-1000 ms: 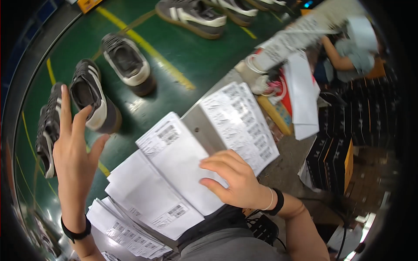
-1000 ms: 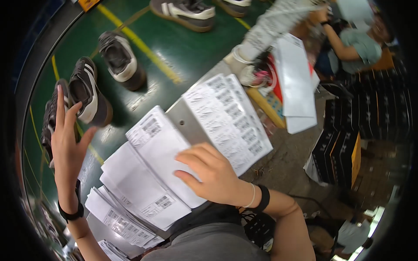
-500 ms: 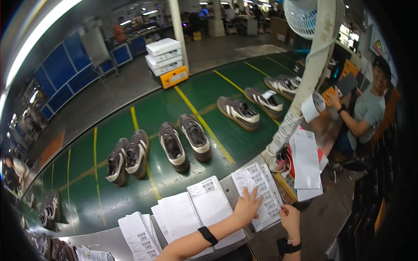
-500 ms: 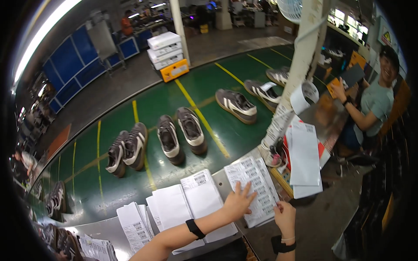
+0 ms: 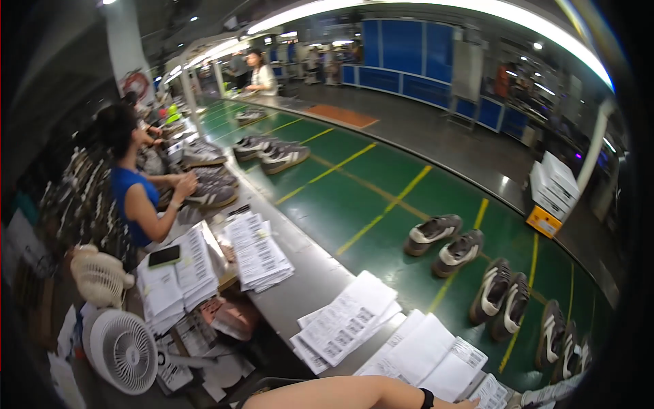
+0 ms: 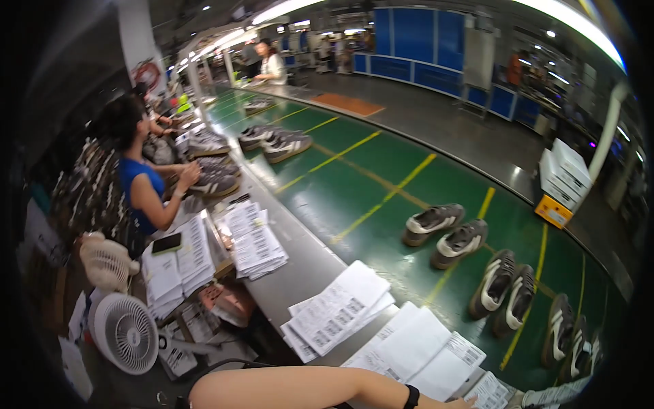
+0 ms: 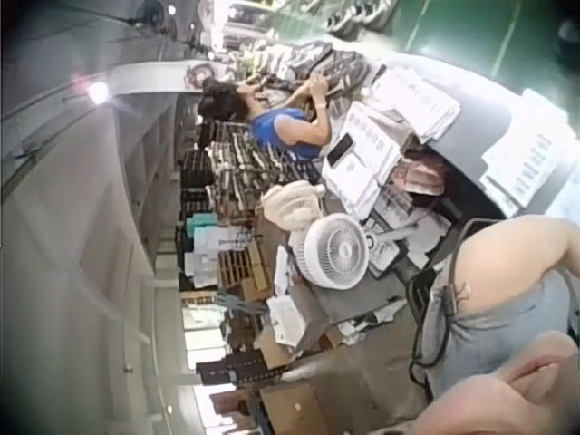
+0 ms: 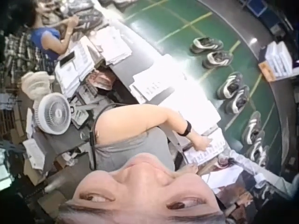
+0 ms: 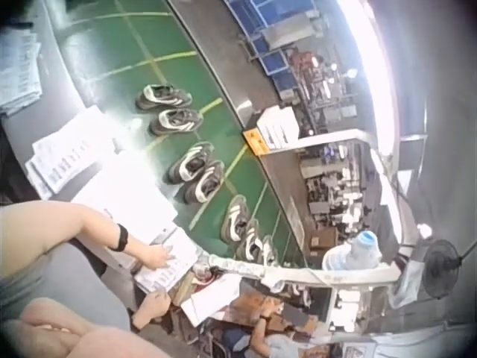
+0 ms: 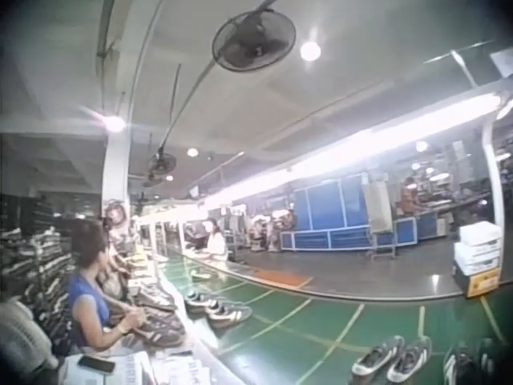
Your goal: Applying labels and processing shoes on a conveyor belt.
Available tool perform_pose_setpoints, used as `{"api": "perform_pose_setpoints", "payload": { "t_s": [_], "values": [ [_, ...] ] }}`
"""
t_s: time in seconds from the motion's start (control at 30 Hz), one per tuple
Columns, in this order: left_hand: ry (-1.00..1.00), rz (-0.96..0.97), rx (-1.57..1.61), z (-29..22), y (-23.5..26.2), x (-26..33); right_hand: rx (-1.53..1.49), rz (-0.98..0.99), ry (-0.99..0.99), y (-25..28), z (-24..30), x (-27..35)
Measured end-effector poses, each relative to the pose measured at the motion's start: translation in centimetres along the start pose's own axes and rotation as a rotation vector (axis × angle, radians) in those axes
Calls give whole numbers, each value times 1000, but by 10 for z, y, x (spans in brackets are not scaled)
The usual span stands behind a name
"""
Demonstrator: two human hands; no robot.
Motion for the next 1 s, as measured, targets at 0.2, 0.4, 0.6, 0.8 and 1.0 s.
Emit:
{"api": "perform_pose_setpoints", "payload": {
  "t_s": [0.2,0.4,0.6,0.8,1.0],
  "values": [
    [86,102,151,9,19,22,145,-148,-30,-5,14,-26],
    [72,433,8,10,14,-2,-20,-440,-51,21,42,-23],
    [99,458,49,3,28,-15,-318,-821,155,103,81,-42],
    [4,141,1107,42,186,109,-1310,-237,-222,82,135,-151],
    [532,-238,1146,68,256,219,-1396,58,-137,48,180,-211]
  ]
}}
Point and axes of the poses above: each hand's wrist, its own x-axis away from the middle knuckle, its own y-axis out of the back of the hand, z = x × y, the point moved 6 cm from there along -x, towards the middle knuckle, and after that the axes turned 3 degrees about z, right-handed, at the moved point
